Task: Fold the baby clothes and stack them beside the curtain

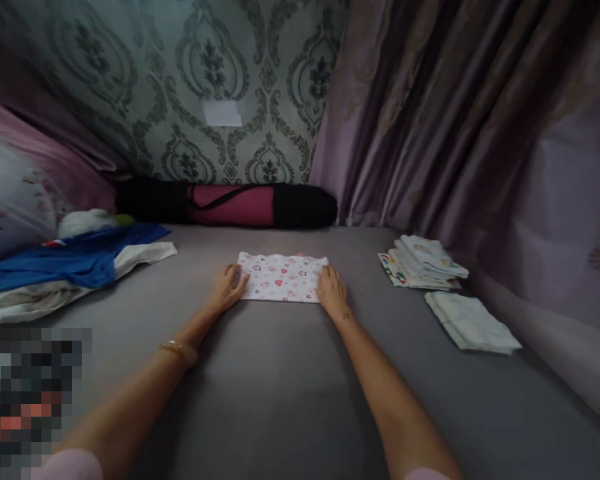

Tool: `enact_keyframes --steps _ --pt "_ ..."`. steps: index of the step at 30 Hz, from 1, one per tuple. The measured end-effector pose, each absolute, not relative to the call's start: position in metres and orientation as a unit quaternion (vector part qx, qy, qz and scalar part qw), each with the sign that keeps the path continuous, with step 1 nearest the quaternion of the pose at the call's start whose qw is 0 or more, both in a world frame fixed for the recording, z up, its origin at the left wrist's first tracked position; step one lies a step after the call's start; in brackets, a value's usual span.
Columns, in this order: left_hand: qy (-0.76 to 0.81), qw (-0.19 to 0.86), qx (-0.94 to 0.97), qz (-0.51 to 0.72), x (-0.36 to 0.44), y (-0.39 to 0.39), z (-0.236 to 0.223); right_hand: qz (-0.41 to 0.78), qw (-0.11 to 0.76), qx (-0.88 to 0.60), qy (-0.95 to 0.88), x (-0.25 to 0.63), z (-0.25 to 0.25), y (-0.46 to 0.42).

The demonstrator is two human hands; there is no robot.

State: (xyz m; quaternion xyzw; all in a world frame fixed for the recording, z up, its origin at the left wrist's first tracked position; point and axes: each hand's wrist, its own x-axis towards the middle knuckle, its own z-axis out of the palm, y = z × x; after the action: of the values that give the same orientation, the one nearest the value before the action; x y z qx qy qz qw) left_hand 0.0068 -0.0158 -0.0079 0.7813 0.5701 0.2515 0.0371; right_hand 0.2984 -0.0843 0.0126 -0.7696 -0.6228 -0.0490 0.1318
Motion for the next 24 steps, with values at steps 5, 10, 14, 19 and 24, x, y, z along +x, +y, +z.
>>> enact_keyframes --steps 5,10,14,19,24 --pt "0.673 0.044 0.709 0.206 0.009 -0.018 0.001 0.026 0.158 -0.849 -0.504 0.304 0.022 -0.089" --pt "0.719 0.079 0.673 0.154 0.017 -0.023 0.008 0.143 0.176 -0.869 -0.44 0.308 0.028 -0.069" --pt "0.738 0.088 0.656 0.131 0.023 -0.028 0.012 0.195 0.202 -0.862 -0.421 0.317 0.03 -0.054" --pt "0.719 0.147 0.66 0.162 0.02 -0.024 0.015 0.265 0.266 -0.842 -0.387 0.318 0.031 -0.054" --pt "0.689 0.314 0.611 0.228 0.012 -0.031 0.029 0.328 0.333 -0.811 -0.351 0.318 0.033 -0.073"
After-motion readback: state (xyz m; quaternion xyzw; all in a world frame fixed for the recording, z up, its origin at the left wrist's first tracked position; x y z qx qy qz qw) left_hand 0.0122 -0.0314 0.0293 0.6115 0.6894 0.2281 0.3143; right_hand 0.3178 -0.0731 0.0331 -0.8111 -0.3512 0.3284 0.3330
